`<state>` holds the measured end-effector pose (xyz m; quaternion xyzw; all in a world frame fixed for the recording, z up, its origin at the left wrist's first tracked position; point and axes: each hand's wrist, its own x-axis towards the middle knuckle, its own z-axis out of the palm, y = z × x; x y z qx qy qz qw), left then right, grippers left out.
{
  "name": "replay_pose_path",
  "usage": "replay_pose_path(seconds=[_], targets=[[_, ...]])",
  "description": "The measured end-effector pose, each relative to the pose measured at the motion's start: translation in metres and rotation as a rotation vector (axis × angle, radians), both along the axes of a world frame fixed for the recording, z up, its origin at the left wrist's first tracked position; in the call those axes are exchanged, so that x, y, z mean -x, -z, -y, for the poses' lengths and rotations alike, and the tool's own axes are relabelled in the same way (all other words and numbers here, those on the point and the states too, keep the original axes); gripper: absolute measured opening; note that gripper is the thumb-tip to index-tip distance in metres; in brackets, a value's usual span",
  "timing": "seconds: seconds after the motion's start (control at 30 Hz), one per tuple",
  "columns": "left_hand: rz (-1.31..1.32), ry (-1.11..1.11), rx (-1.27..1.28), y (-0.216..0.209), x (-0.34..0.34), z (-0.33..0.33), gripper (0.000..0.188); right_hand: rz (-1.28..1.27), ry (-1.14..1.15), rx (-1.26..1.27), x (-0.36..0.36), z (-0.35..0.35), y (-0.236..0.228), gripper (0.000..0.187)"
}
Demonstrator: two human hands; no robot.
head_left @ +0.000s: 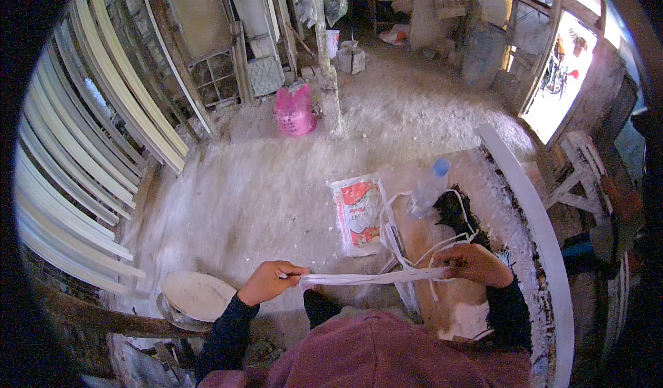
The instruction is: The person handles a long white strap, repeatedly folding and tying it into a loop or knot. The person manipulates the strap with both hands, adjusting the tension and shape of the knot. The workspace is a cluttered workshop with wooden planks and tools visible in the background.
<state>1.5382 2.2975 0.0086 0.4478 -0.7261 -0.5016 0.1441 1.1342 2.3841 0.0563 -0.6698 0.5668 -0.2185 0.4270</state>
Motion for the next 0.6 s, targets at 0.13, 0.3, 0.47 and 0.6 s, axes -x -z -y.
replay_pose_path(seconds=[0.13,0.3,0.47,0.6], targets=[[0.092,0.144,0.037,-0.009,-0.001,-0.008,0.021,-0.336,-0.232,0.207,0.002,0.008,-0.003,0.021],[-0.013,0.041,-0.091,-0.019,-0.004,-0.005,0.019,-0.357,-0.213,0.162,0.016,0.009,-0.001,0.022],[0.314,0.321,-0.011,-0.015,-0.008,-0.003,0.017,-0.633,-0.761,0.396,0.008,0.005,0.046,0.016],[0.399,0.327,-0.152,0.005,-0.012,-0.005,0.017,0.079,-0.348,-0.151,0.024,0.009,0.059,0.009]])
